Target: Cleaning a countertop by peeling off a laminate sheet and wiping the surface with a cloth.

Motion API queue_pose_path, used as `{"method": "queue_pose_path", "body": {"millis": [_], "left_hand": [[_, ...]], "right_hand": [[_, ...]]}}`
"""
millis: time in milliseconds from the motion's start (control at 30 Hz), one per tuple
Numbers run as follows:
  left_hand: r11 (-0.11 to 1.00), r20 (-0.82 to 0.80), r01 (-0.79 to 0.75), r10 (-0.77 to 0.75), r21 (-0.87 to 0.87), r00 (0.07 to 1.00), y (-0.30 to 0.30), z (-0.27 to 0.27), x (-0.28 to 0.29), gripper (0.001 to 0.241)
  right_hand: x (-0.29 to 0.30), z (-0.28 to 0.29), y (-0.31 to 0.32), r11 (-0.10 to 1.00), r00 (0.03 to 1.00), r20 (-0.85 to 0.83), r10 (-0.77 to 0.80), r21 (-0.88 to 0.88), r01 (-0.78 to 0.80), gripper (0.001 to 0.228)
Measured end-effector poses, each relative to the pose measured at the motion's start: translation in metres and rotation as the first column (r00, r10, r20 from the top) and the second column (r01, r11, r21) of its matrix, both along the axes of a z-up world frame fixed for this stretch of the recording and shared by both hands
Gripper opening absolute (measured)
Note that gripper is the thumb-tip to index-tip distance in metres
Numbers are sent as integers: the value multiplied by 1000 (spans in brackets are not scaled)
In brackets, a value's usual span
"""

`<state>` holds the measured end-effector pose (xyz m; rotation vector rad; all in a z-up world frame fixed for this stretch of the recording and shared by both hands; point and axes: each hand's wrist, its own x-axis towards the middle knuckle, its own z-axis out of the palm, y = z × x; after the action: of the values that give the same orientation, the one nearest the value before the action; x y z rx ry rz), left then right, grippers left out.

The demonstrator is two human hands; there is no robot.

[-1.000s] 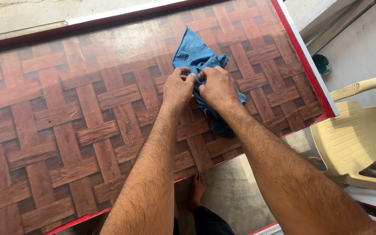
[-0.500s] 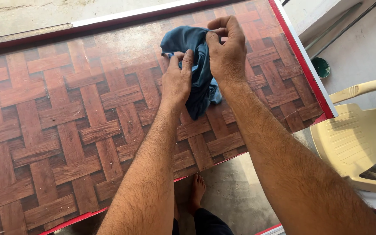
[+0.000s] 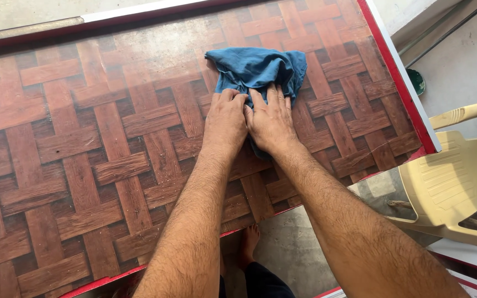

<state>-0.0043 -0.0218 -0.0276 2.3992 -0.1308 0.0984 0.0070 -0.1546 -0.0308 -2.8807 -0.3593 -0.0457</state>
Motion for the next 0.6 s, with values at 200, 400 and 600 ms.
{"method": "queue_pose_path", "body": {"millis": [200, 400, 600], "left_hand": [[993, 214, 23, -48, 117, 976, -11, -30, 16, 36], [994, 101, 54, -64, 98, 993, -2, 6, 28, 46], [986, 136, -49, 27, 159, 990, -11, -9, 56, 51]], "right_hand": [[9, -12, -6, 1000, 999, 48, 25, -14, -24, 62], [6, 5, 0, 1000, 1000, 20, -1, -15, 1, 58], [13, 3, -2, 998, 994, 96, 56, -12, -55, 61]]}}
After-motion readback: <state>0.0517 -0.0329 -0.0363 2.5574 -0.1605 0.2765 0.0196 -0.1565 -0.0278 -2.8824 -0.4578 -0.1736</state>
